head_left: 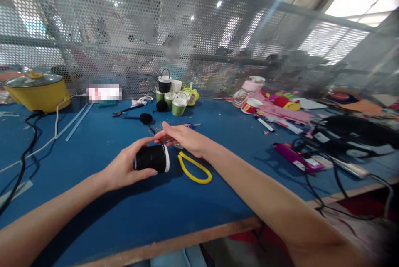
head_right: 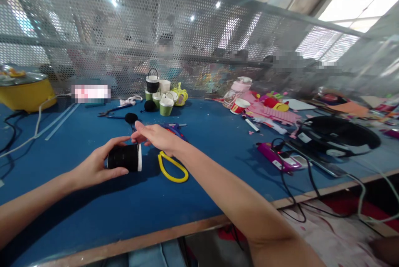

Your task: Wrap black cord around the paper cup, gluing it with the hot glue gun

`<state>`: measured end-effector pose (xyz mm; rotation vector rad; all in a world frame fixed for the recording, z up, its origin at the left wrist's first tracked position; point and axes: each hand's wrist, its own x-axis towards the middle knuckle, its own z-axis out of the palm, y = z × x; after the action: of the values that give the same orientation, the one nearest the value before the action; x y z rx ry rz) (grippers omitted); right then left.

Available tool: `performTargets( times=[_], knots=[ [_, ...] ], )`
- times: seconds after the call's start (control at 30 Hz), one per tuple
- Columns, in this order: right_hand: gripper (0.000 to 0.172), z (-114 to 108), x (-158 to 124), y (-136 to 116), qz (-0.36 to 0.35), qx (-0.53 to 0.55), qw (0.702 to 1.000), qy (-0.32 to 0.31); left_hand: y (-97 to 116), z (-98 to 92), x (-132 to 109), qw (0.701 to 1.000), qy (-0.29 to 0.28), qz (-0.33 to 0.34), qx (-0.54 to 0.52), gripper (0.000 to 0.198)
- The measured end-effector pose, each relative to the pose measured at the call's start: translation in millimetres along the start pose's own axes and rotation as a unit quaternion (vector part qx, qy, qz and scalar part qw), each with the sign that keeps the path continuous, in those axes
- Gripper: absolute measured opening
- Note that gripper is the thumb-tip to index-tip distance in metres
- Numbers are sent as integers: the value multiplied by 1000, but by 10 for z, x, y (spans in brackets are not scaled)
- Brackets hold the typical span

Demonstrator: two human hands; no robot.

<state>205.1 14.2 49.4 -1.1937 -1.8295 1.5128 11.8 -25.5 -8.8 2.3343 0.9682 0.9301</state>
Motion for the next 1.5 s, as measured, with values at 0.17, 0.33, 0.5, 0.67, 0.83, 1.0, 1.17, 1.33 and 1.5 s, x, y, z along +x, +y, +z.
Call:
performTargets(
  times=[0.17, 0.33, 0.5, 0.67, 0.83, 1.0, 1.17, 1.33, 1.5],
  knots=[
    [45, 39, 142, -98, -23, 55, 998, -8, 17, -10, -12, 999, -33, 17, -1, 62],
    [49, 119, 274, -99, -37, 21, 999, -30, 19, -1, 0, 999, -38, 15, 24, 50],
    [36, 17, 362, -48, -18, -123, 991, 45, 42, -5, 17, 999, -34, -12, 24, 45],
    [15, -449, 310, -2, -1, -234, 945, 230, 58, -22, 20, 998, -34, -48, 17, 43],
    [21, -752, 198, 218, 85, -355, 884, 293, 59, -22, 21, 996, -29, -80, 14, 43],
    [28, -709, 209, 527, 174, -396, 868, 243, 51, -9, 22, 996, -24, -84, 18, 43],
    [30, -708, 195, 556, 163, -363, 877, 268, 57, -22, 24, 996, -34, -86, 21, 43],
    [15, -698, -50, 271, 74, -287, 921, 253, 19, -52, 26, 996, -34, -57, 52, 46],
    [16, -501, -301, 49, 3, -163, 970, 178, -39, -65, 27, 995, -36, 0, 88, 44]
  ],
)
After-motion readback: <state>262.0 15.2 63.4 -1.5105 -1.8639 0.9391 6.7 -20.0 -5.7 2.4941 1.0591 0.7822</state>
